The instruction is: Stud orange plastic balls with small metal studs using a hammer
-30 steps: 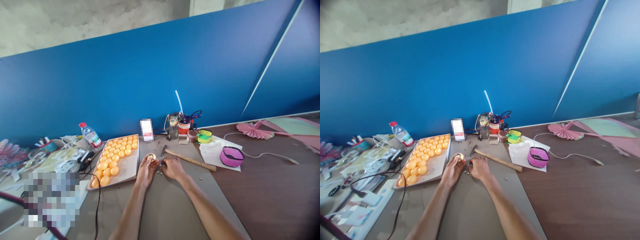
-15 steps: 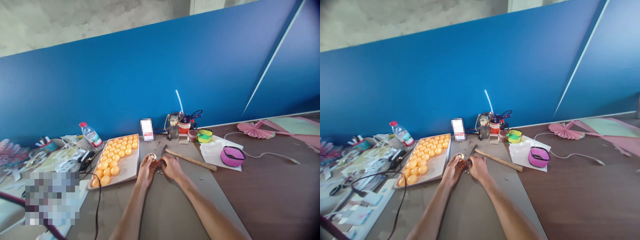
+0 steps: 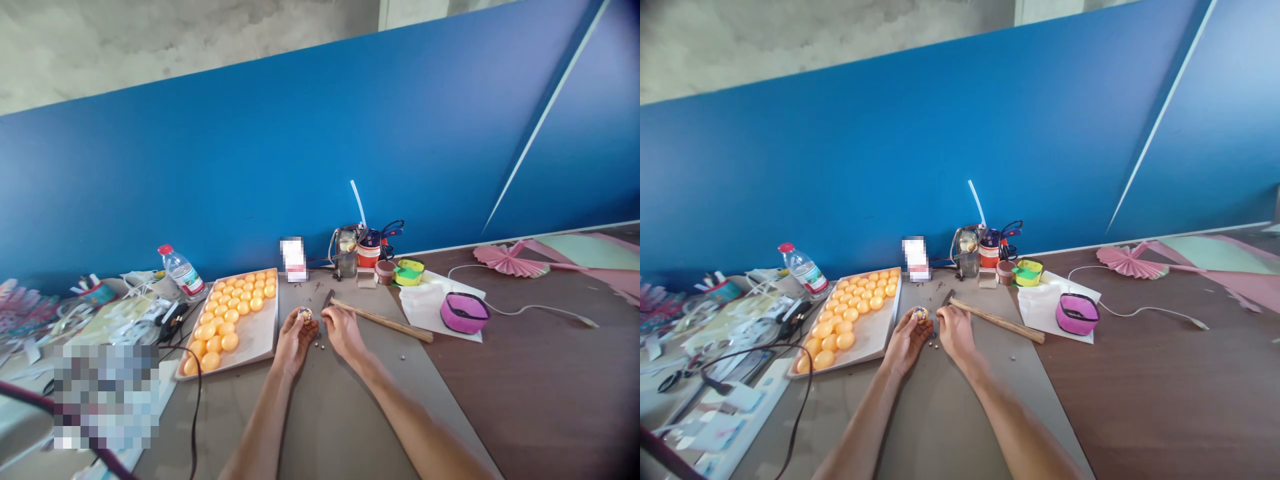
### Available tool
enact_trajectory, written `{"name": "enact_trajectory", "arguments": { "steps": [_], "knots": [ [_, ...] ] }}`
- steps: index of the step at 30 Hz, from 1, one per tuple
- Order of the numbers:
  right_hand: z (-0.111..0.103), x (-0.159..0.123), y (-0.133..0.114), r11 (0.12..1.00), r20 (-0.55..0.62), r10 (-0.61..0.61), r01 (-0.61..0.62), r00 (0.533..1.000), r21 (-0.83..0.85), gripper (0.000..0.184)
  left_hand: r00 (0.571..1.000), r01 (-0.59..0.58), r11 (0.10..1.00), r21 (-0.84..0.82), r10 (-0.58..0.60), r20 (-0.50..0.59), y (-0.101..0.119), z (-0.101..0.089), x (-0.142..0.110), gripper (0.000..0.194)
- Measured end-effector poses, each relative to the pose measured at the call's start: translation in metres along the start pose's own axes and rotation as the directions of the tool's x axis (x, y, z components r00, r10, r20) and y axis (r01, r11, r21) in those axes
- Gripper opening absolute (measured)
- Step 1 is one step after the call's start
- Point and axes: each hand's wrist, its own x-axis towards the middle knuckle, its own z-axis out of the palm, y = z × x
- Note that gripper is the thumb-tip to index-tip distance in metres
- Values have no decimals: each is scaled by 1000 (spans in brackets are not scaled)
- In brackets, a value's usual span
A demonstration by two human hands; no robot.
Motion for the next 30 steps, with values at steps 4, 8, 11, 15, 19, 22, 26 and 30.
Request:
{"name": "enact_trajectory", "arguments": {
  "steps": [4, 8, 11, 15, 19, 22, 26, 30],
  "knots": [
    [-2, 7, 0, 922, 9, 141, -134, 990, 364, 16, 1000, 3, 1000, 26, -3, -3, 1, 2, -1, 32],
    [-3, 9, -2, 781, 119, 217, -245, 969, 574, 16, 1000, -7, 1000, 21, 6, 20, 1, 4, -3, 34],
    [-2, 9, -5, 706, 147, 222, -263, 964, 658, 14, 999, -18, 1000, 9, 17, 51, 1, 5, -4, 35],
    [0, 7, -7, 645, 139, 234, -260, 962, 718, 12, 996, -16, 1000, 18, 14, 87, 0, 7, -5, 36],
    [2, 7, -8, 642, 128, 224, -245, 966, 726, 11, 993, -15, 997, 75, 6, 120, -3, 8, -5, 36],
    [2, 5, -11, 681, 118, 212, -233, 970, 695, 10, 992, -21, 994, 103, 8, 126, -4, 10, -6, 35],
    [0, 2, -15, 790, 51, 169, -166, 984, 590, 10, 993, -38, 992, 122, 23, 118, -3, 13, -7, 36],
    [-4, 1, -16, 888, -12, 90, -75, 996, 453, 13, 993, -49, 989, 139, 33, 117, -3, 13, -8, 35]
  ]
}}
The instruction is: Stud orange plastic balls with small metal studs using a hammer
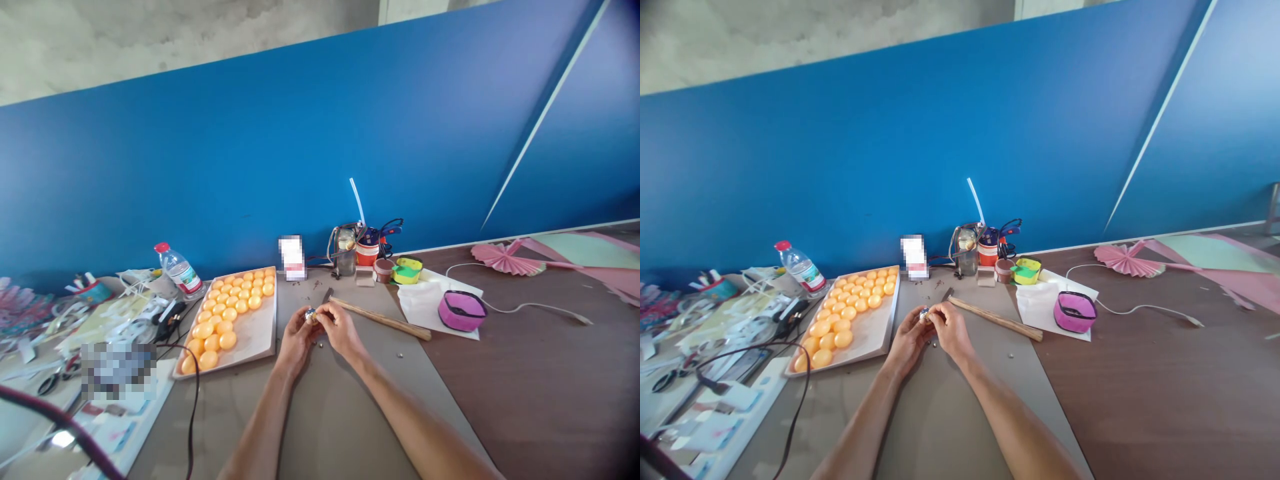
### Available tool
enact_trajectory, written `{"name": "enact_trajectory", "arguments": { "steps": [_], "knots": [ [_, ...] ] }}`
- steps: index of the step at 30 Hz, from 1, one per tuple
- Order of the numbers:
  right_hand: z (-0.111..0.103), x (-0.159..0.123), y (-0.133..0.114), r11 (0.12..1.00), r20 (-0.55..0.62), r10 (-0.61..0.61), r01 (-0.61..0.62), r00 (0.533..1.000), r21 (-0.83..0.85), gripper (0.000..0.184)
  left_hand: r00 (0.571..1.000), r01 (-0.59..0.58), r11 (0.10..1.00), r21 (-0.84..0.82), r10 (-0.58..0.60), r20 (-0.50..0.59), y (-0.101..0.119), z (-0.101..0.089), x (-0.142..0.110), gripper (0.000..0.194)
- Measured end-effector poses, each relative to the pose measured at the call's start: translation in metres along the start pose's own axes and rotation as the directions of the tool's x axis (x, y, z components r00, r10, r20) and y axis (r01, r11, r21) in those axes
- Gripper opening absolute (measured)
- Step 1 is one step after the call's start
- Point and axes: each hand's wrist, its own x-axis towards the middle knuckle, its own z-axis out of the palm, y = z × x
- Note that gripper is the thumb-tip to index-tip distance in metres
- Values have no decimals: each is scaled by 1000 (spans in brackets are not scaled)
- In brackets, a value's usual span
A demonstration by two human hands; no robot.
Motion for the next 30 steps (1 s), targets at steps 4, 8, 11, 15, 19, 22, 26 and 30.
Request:
{"name": "enact_trajectory", "arguments": {
  "steps": [4, 8, 11, 15, 19, 22, 26, 30],
  "knots": [
    [-1, 0, 1, 994, 5, -54, 54, 999, -94, 16, 1000, -12, 1000, 16, 12, -10, 0, -1, 0, 36],
    [0, 0, 5, 991, 2, -24, 24, 1000, -131, 17, 1000, -7, 1000, 19, 7, -17, -2, -2, 1, 38],
    [-1, 0, 5, 990, 9, 6, -5, 1000, -138, 18, 1000, -3, 1000, 9, 3, -10, -3, -4, 2, 37],
    [-2, 0, 3, 999, 68, 33, -32, 997, -16, 19, 1000, -7, 1000, 7, 7, -4, -3, -5, 2, 35],
    [-3, 1, 2, 1000, 112, 12, -15, 994, 28, 21, 1000, -20, 999, 33, 21, -7, -3, -4, 1, 36],
    [-3, 1, 4, 999, 121, 25, -28, 992, 26, 21, 999, -35, 997, 73, 36, -15, -4, -4, 1, 38],
    [-3, 1, 6, 997, 137, 72, -77, 988, 28, 21, 997, -61, 991, 117, 65, -30, -7, -6, 2, 38],
    [-2, 1, 5, 993, 118, 111, -115, 987, 29, 19, 995, -65, 987, 148, 76, -66, -9, -8, 3, 38]
  ]
}}
